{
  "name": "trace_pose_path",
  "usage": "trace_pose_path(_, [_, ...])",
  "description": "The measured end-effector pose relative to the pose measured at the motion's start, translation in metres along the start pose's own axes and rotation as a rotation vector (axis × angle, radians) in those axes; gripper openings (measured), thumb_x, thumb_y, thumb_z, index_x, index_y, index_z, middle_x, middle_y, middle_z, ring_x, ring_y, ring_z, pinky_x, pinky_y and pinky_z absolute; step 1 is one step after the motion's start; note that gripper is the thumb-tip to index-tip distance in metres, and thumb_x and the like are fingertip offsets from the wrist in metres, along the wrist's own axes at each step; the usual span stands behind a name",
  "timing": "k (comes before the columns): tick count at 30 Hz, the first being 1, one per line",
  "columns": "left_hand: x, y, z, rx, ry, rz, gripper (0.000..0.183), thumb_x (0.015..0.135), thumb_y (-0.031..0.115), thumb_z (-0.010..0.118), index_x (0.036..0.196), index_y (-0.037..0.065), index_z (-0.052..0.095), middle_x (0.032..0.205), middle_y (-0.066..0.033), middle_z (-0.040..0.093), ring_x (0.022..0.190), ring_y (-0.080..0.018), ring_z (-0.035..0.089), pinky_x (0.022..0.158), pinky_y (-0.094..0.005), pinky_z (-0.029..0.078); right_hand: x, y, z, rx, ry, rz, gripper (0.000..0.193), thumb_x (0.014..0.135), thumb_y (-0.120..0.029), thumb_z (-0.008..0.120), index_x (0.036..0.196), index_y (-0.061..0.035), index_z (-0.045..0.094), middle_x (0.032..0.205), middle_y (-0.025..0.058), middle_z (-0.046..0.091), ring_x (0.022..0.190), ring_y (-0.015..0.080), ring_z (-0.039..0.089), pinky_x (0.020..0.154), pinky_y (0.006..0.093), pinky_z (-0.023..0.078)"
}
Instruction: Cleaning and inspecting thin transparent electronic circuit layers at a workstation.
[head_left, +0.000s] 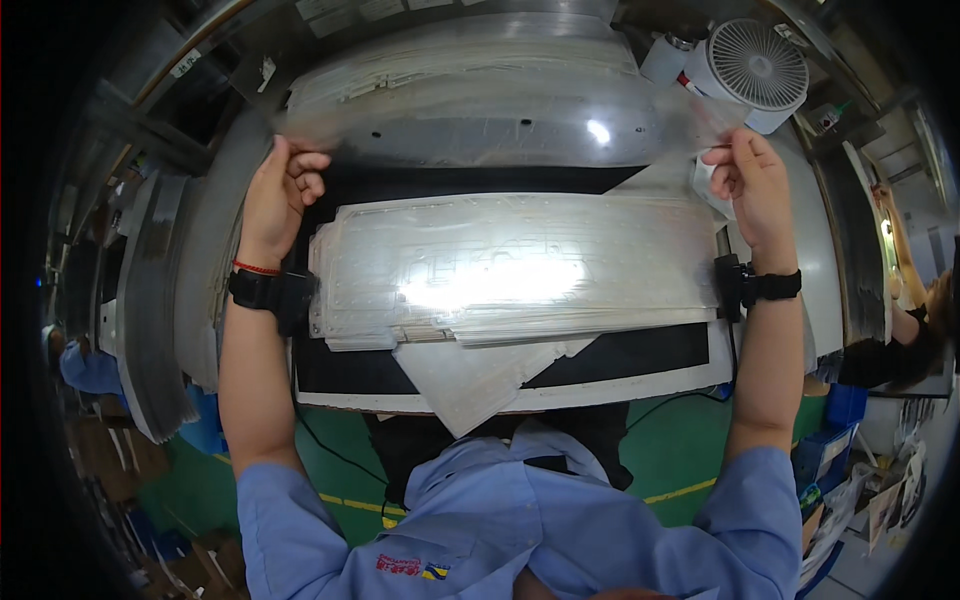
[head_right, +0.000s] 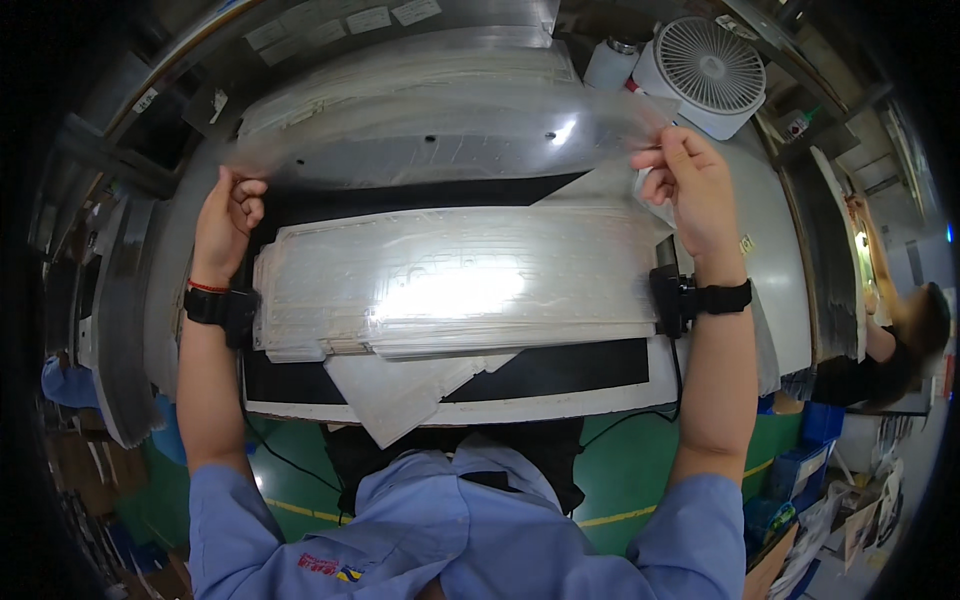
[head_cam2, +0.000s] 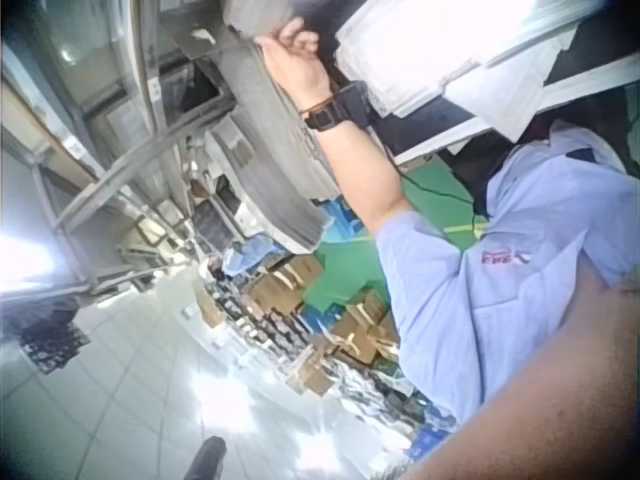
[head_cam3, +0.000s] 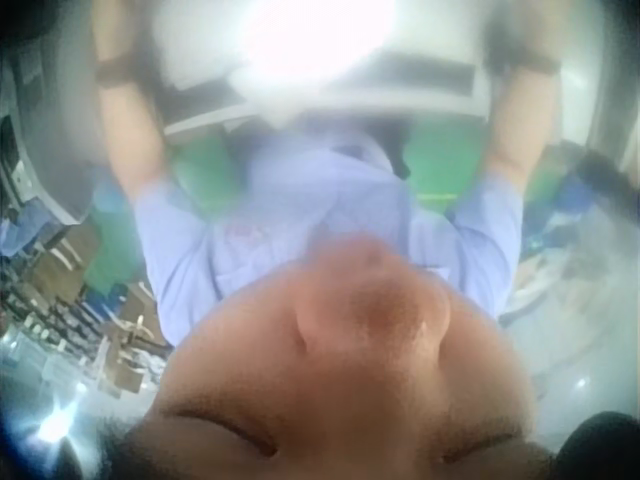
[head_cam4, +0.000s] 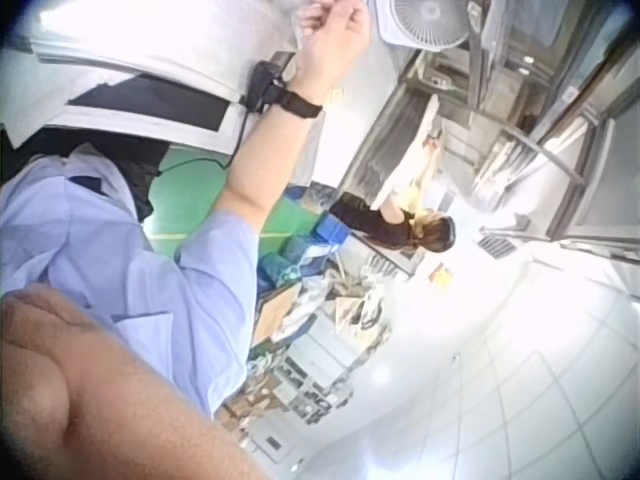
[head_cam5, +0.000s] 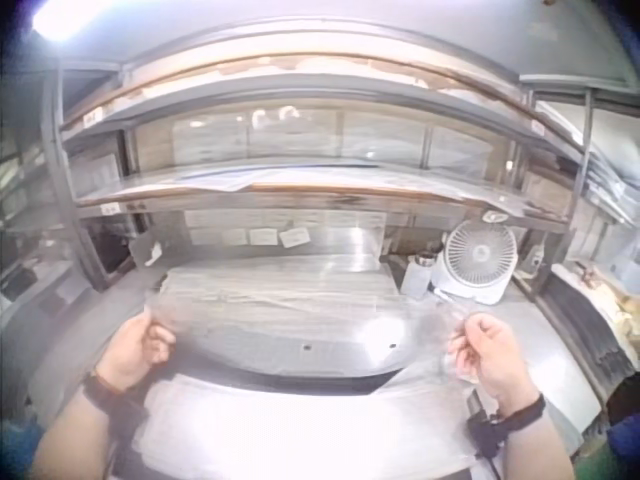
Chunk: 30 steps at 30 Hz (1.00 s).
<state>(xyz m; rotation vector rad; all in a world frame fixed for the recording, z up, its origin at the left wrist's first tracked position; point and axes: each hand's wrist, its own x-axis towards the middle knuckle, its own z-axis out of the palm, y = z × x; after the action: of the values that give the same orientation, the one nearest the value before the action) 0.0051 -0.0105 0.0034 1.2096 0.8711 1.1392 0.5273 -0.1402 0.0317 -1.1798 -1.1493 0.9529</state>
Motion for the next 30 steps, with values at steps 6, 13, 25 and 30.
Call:
trace_pose_path(6, [-0.005, 0.005, 0.022, 0.091, 0.065, 0.022, 0.034, 0.105, 0.028, 0.049, 0.127, 0.003, 0.057, 0.113, -0.0088, 0.07, 0.088, -0.0085, 0.067, 0.068, -0.0185, 0.051, -0.002, -0.001, 0.009, -0.08, 0.013, 0.021, 0.02, 0.098, -0.016, 0.064, 0.113, -0.0033, 0.061, 0.087, -0.0007, 0.066, 0.073, 0.0043, 0.059, 0.057, 0.0167, 0.043])
trace_pose_path(13, [0.01, -0.007, -0.01, 0.259, -0.025, -0.084, 0.03, 0.103, 0.02, 0.054, 0.128, 0.004, 0.052, 0.115, -0.0073, 0.067, 0.072, -0.0019, 0.058, 0.056, -0.0153, 0.045, -0.003, -0.002, 0.013, -0.212, -0.009, -0.01, 0.034, 0.094, -0.007, 0.066, 0.127, -0.0028, 0.058, 0.097, -0.0008, 0.066, 0.074, 0.0024, 0.058, 0.058, 0.0161, 0.043])
trace_pose_path(25, [0.013, -0.002, -0.005, -0.121, 0.241, 0.09, 0.038, 0.104, 0.018, 0.053, 0.136, -0.002, 0.047, 0.122, -0.0142, 0.062, 0.095, -0.0133, 0.065, 0.08, -0.0207, 0.054, -0.006, -0.004, 0.005, -0.63, -0.037, 0.175, 0.032, 0.097, -0.027, 0.064, 0.119, -0.0034, 0.064, 0.081, 0.0008, 0.062, 0.07, 0.0067, 0.056, 0.061, 0.0233, 0.043])
trace_pose_path(30, [0.013, -0.003, -0.012, -0.099, 0.161, 0.068, 0.043, 0.105, 0.022, 0.051, 0.139, -0.004, 0.045, 0.127, -0.0169, 0.06, 0.106, -0.0176, 0.064, 0.09, -0.0264, 0.053, -0.008, -0.005, 0.004, -0.707, -0.197, 0.2, 0.031, 0.094, -0.027, 0.069, 0.114, -0.0044, 0.066, 0.075, -0.0032, 0.055, 0.068, 0.0052, 0.05, 0.06, 0.0229, 0.039])
